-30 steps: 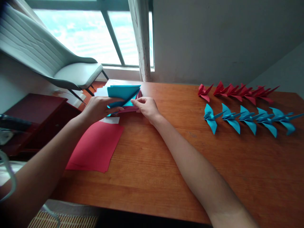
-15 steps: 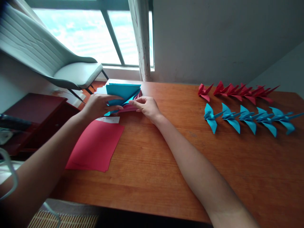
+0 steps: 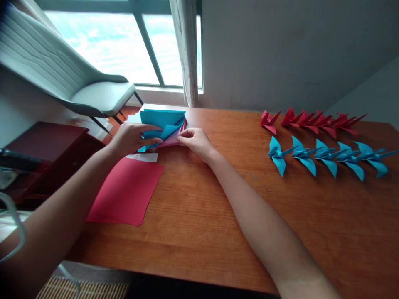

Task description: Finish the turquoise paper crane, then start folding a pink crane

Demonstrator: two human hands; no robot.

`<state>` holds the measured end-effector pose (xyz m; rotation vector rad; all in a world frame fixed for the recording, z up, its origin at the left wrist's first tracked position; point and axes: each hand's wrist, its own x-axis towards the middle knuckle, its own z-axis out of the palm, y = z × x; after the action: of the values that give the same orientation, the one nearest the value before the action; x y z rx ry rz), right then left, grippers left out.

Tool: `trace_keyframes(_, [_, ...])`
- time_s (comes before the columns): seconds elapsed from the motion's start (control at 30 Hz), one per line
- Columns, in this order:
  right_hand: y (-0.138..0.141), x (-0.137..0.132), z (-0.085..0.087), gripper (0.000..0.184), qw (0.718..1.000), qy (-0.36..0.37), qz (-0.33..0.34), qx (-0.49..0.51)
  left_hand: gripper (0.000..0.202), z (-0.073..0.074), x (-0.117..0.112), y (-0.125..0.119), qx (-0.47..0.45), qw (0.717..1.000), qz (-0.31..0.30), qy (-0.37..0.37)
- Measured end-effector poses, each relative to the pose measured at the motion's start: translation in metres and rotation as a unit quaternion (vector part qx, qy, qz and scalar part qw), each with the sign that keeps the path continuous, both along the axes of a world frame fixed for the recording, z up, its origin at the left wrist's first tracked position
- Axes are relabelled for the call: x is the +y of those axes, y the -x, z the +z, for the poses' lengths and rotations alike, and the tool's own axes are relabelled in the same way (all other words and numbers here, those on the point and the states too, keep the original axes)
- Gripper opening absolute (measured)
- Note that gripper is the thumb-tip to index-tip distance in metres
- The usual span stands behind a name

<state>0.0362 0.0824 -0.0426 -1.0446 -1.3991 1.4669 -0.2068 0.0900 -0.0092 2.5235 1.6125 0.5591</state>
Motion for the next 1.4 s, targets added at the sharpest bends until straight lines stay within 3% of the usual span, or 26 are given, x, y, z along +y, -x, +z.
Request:
trace_keyframes(0.27, [0.002,0.004,-0.002,0.011,1.0,0.01,-0.014,-0.009,0.028,0.003,-0.013,-0.015,-0.054,0.997,0.053,-0.032])
trace_keyframes(0.43, [-0.002,0.004,0.008,0.032,0.976,-0.081,-0.165,-0.12,0.022,0.01,-0.02,-0.019,-0.062,0.985,0.14,-0.081])
trace_keyframes(0.5, [-0.002,0.002,0.012,0.041,0.983,-0.05,-0.158,-0.076,0.023,0.014,-0.026,-0.022,-0.016,0.982,0.156,-0.109])
trace_keyframes(0.6, [-0.003,-0.002,0.02,0.06,0.991,0.108,-0.019,0.079,0.025,0.02,-0.043,-0.034,0.117,0.976,0.118,-0.14])
trace_keyframes(0.7, [-0.009,-0.004,0.027,0.065,0.968,0.172,0.074,0.169,0.025,0.021,-0.061,-0.055,0.233,0.965,-0.019,-0.116])
trace_keyframes(0.77, [-0.015,-0.005,0.028,0.057,0.966,0.179,0.08,0.169,0.026,0.02,-0.071,-0.067,0.257,0.96,-0.07,-0.083])
trace_keyframes(0.83, [-0.019,-0.006,0.026,0.042,0.976,0.176,0.036,0.127,0.023,0.018,-0.078,-0.075,0.25,0.96,-0.124,-0.032])
trace_keyframes(0.93, [-0.019,-0.01,0.018,0.024,0.988,0.127,-0.052,0.065,0.017,0.023,-0.086,-0.076,0.178,0.968,-0.161,0.068])
trace_keyframes(1.03, [-0.017,-0.017,0.01,0.024,0.991,0.092,-0.091,0.044,0.014,0.033,-0.091,-0.069,0.044,0.967,-0.205,0.142])
trace_keyframes(1.1, [-0.019,-0.023,0.008,0.029,0.991,0.072,-0.106,0.044,0.012,0.037,-0.09,-0.063,-0.075,0.961,-0.229,0.136])
trace_keyframes(1.13, [-0.021,-0.027,0.008,0.034,0.991,0.058,-0.109,0.047,0.011,0.038,-0.089,-0.06,-0.137,0.965,-0.202,0.099])
trace_keyframes(1.2, [-0.028,-0.035,0.01,0.039,0.993,0.01,-0.112,0.047,0.013,0.036,-0.083,-0.054,-0.244,0.966,-0.083,-0.011])
trace_keyframes(1.27, [-0.036,-0.046,0.014,0.033,0.99,-0.057,-0.125,0.032,0.045,0.032,-0.077,-0.048,-0.326,0.94,0.037,-0.092])
trace_keyframes(1.33, [-0.042,-0.056,0.019,0.027,0.98,-0.115,-0.163,0.008,0.065,0.028,-0.073,-0.046,-0.428,0.901,0.064,-0.03])
trace_keyframes(1.4, [-0.045,-0.067,0.024,0.025,0.967,-0.153,-0.201,-0.016,0.061,0.026,-0.073,-0.047,-0.516,0.853,0.025,0.071])
